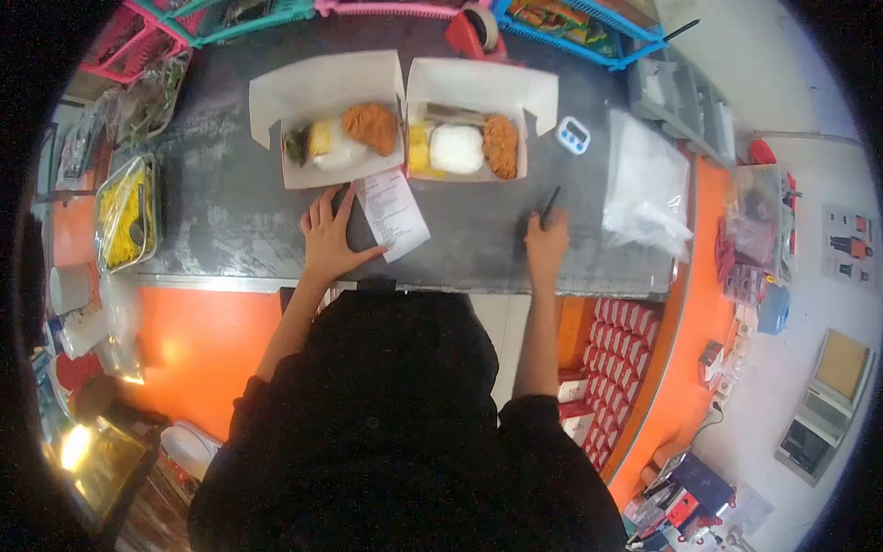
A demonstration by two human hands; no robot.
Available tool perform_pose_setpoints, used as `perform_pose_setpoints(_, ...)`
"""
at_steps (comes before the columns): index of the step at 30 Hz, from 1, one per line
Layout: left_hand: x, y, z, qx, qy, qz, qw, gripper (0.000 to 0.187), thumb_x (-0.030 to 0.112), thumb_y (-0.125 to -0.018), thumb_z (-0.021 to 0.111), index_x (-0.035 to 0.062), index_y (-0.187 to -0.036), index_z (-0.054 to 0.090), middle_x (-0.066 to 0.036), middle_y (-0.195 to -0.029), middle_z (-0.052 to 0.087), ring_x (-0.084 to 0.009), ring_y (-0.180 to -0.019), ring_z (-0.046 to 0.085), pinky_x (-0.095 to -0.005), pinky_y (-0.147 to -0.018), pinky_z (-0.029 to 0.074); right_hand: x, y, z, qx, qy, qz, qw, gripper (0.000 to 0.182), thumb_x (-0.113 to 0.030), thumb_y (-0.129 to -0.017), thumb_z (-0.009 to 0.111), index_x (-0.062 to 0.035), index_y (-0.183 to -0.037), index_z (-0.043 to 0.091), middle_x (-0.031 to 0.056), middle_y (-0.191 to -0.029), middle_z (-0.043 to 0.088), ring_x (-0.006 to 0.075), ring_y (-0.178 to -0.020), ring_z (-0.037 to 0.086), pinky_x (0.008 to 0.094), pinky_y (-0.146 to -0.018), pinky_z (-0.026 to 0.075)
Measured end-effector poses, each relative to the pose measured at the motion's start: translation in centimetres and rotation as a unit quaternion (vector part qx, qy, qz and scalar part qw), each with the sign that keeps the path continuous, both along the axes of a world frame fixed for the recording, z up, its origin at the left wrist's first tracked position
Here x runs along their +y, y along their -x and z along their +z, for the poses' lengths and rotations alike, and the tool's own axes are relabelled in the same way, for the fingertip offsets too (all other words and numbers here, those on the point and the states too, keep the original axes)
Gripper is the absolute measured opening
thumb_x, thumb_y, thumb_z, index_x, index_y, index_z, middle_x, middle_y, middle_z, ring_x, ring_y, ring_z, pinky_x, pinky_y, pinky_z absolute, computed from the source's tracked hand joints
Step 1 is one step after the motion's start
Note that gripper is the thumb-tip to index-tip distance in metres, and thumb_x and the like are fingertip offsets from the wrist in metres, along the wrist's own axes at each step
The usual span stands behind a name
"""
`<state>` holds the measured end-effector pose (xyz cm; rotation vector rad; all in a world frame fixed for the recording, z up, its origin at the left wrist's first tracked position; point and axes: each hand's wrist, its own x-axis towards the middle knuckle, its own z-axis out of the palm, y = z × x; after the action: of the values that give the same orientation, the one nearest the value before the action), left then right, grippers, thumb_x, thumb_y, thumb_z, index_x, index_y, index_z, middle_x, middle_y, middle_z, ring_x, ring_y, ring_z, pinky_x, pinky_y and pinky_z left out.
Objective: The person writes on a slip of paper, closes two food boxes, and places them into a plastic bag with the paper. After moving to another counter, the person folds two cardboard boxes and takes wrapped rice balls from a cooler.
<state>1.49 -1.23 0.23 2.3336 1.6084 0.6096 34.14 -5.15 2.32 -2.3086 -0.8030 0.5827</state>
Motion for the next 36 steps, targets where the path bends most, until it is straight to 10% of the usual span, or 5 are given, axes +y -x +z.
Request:
perform_pose_setpoints(6,0.2,0.7,0.0,-0.118,0.048,0.025,0.992,0.060,0.041,-0.077,0.059,0.0108,-0.126,0.045,-0.013,-0.122,0.044,-0.0269,-0.113,0.041,-0.0393,-0.093,0.028,4.5,-2.8,0.4,-0.253,-0.078,0.138,0.954,0.033,-0.029,-0.085,0.053,0.0022,-0.092,0.059,0.0195,-0.074,0.062,0.0378,-0.071,0.059,0.0399,-0.065,0.046)
perform_pose_setpoints(16,-0.7,-13.5,3.6,-0.484,0.085,0.185,0.851,0.030,0.011,-0.086,0.052,0.0039,-0.115,0.051,-0.009,-0.115,0.053,-0.0190,-0.103,0.050,-0.0311,-0.085,0.040,4.8,-7.2,0.8,-0.052,-0.185,0.303,0.933,0.030,-0.019,-0.087,0.050,0.0016,-0.108,0.057,0.0249,-0.079,0.058,0.0395,-0.074,0.057,0.0405,-0.065,0.043)
perform_pose_setpoints(23,5.2,-18.3,8.1,-0.241,0.123,0.193,0.943,0.029,0.006,-0.083,0.049,0.0037,-0.111,0.055,-0.020,-0.080,0.062,-0.0372,-0.082,0.061,-0.0357,-0.072,0.048,12.0,-10.3,5.2,-0.075,-0.076,0.369,0.923,0.026,-0.015,-0.089,0.047,-0.0013,-0.108,0.058,0.0190,-0.096,0.062,0.0297,-0.090,0.060,0.0348,-0.080,0.044)
perform_pose_setpoints(29,0.2,-21.0,2.7,-0.296,-0.027,0.197,0.934,0.050,-0.003,-0.078,0.047,0.0056,-0.127,0.043,-0.022,-0.109,0.056,-0.0361,-0.099,0.055,-0.0386,-0.087,0.042,5.6,-7.9,0.8,-0.119,-0.360,0.365,0.850,0.026,-0.006,-0.088,0.040,-0.0029,-0.110,0.055,0.0181,-0.096,0.062,0.0305,-0.092,0.060,0.0349,-0.081,0.044)
perform_pose_setpoints(36,0.6,-20.1,7.1,-0.284,0.074,0.206,0.933,0.049,-0.002,-0.083,0.043,0.0037,-0.131,0.035,-0.025,-0.097,0.055,-0.0394,-0.088,0.056,-0.0422,-0.076,0.045,6.0,-8.6,5.9,0.132,-0.115,0.351,0.920,0.031,-0.016,-0.091,0.036,-0.0044,-0.117,0.048,0.0206,-0.118,0.051,0.0360,-0.109,0.048,0.0367,-0.091,0.037)
